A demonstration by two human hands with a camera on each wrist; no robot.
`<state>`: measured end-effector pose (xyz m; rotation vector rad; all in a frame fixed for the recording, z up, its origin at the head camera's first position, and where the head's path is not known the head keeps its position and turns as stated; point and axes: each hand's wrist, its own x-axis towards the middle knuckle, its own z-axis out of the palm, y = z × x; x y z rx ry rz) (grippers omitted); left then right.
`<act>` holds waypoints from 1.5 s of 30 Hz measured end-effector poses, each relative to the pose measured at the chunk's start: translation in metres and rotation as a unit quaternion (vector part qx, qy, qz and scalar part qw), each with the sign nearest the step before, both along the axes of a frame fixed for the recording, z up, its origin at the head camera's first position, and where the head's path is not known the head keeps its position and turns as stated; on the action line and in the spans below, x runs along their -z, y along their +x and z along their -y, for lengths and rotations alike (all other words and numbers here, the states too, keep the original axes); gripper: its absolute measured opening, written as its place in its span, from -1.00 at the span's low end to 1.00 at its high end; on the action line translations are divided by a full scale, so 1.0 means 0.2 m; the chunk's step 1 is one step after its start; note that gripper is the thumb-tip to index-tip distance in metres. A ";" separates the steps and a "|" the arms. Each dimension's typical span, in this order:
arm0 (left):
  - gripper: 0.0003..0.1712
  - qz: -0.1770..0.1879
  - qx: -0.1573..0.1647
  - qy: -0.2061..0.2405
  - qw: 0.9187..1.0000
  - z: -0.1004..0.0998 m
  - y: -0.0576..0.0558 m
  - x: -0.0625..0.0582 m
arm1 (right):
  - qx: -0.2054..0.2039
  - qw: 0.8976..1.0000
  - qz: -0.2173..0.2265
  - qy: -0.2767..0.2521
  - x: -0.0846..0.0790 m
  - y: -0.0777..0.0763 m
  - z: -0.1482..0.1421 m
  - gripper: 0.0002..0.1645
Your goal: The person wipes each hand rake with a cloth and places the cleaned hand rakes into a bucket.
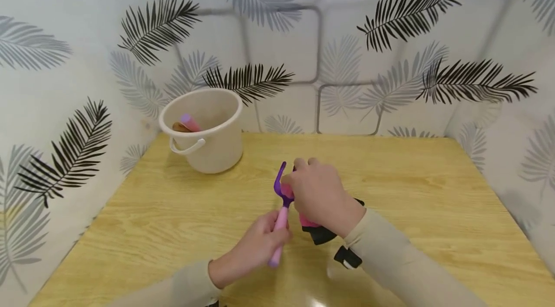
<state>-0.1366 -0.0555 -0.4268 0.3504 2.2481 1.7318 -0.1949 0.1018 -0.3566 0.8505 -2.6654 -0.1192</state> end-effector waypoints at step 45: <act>-0.92 -0.003 0.019 -0.019 1.000 0.00 0.05 0.02 | 0.009 0.997 0.013 0.072 -0.03 0.06 0.07 -0.79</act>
